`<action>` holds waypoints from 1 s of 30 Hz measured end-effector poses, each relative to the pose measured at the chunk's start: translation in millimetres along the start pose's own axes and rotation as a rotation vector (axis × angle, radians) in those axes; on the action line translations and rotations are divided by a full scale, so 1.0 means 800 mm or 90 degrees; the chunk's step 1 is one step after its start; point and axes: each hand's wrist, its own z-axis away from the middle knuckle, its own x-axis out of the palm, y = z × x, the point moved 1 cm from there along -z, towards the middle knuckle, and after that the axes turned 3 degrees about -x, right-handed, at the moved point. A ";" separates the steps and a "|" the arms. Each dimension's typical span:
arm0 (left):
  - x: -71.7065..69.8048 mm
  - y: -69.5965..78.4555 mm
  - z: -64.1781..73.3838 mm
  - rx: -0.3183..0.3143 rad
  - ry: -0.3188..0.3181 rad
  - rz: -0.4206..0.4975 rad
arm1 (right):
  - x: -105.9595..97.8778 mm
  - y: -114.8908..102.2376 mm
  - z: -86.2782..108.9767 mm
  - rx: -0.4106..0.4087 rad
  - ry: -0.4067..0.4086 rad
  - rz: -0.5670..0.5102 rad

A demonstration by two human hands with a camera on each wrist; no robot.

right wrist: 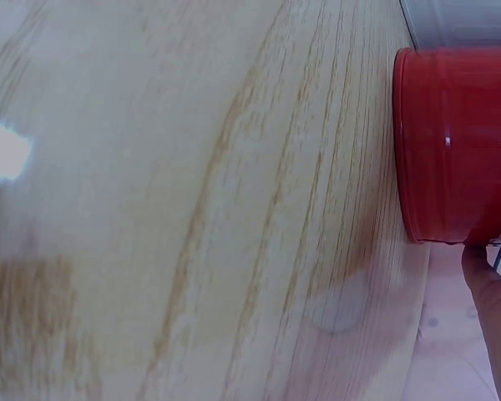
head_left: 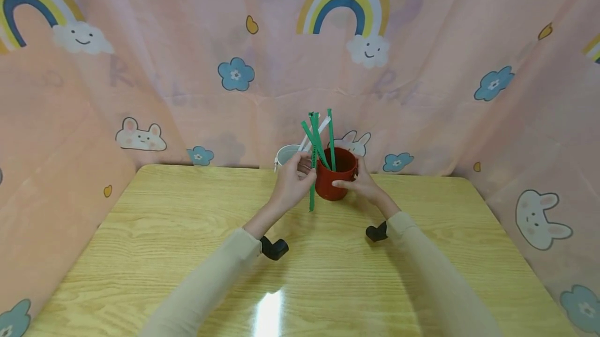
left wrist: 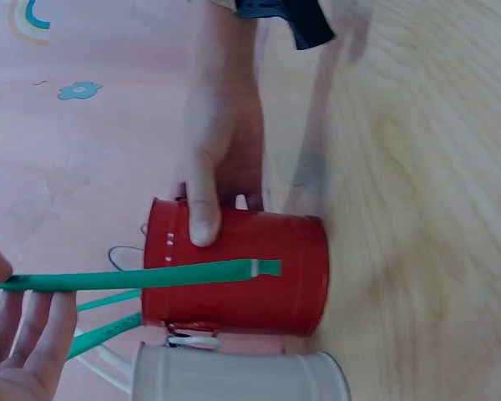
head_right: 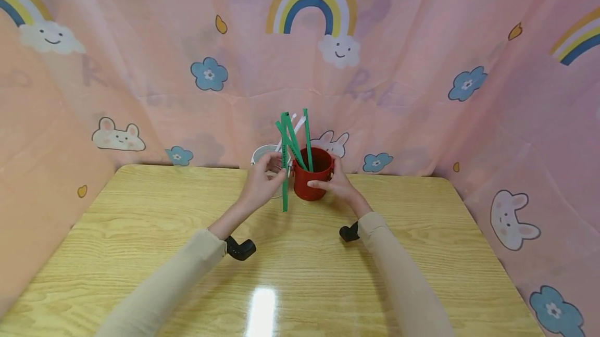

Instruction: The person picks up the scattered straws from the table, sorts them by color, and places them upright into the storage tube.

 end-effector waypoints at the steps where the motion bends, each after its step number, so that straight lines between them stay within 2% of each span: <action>1: 0.000 0.003 -0.002 0.001 0.015 0.010 | 0.000 -0.001 0.000 0.000 0.000 0.002; 5: 0.003 0.009 -0.013 -0.008 0.058 0.061 | 0.001 -0.004 0.002 0.007 -0.002 0.003; 11: 0.004 0.018 -0.028 -0.036 0.087 0.136 | 0.002 -0.011 0.004 0.014 -0.002 0.009; 17: 0.004 0.032 -0.041 -0.025 0.125 0.161 | 0.001 -0.006 0.000 0.005 0.003 0.008; 24: 0.009 0.045 -0.055 0.005 0.186 0.197 | -0.003 0.024 -0.012 0.005 0.012 0.005; 26: 0.014 0.046 -0.058 0.000 0.192 0.195 | -0.004 0.028 -0.012 0.004 0.015 0.013; 30: 0.023 0.042 -0.057 -0.044 0.180 0.172 | -0.003 0.032 -0.011 0.003 0.022 0.017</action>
